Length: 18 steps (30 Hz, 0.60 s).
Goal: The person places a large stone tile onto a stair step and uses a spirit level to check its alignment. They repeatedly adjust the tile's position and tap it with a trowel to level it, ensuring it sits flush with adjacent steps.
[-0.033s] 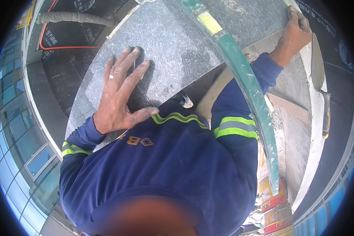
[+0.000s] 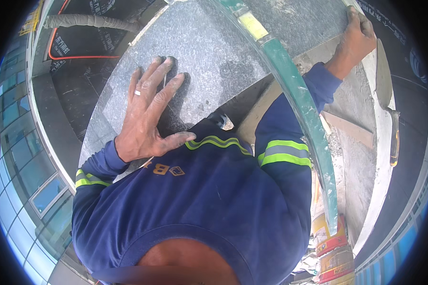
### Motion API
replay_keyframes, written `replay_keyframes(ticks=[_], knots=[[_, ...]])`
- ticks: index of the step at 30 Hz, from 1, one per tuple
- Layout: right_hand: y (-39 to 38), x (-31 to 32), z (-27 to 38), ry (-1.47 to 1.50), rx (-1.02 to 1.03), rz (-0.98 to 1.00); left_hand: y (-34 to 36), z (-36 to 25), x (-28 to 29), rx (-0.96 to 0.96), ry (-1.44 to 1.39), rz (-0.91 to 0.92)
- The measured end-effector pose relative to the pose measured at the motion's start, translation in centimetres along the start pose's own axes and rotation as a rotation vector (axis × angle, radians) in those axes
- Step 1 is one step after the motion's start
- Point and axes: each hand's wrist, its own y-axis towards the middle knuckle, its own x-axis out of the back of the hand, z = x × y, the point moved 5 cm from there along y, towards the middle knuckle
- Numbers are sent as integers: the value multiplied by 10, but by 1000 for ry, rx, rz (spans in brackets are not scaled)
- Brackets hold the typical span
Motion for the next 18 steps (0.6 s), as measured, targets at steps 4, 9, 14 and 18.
replay_keyframes(ticks=[4, 9, 14, 18], knots=[[3, 2, 3, 8, -17, 48, -2, -1, -4, 30, 7, -49], [7, -4, -3, -16, -46, 91, 0, -3, -8, 75, 7, -92], [12, -4, -14, -29, -120, 85, 3, 0, -8, 93, -7, -127], [16, -3, -20, 16, -126, 107, 4, -1, -8, 92, -24, -145]])
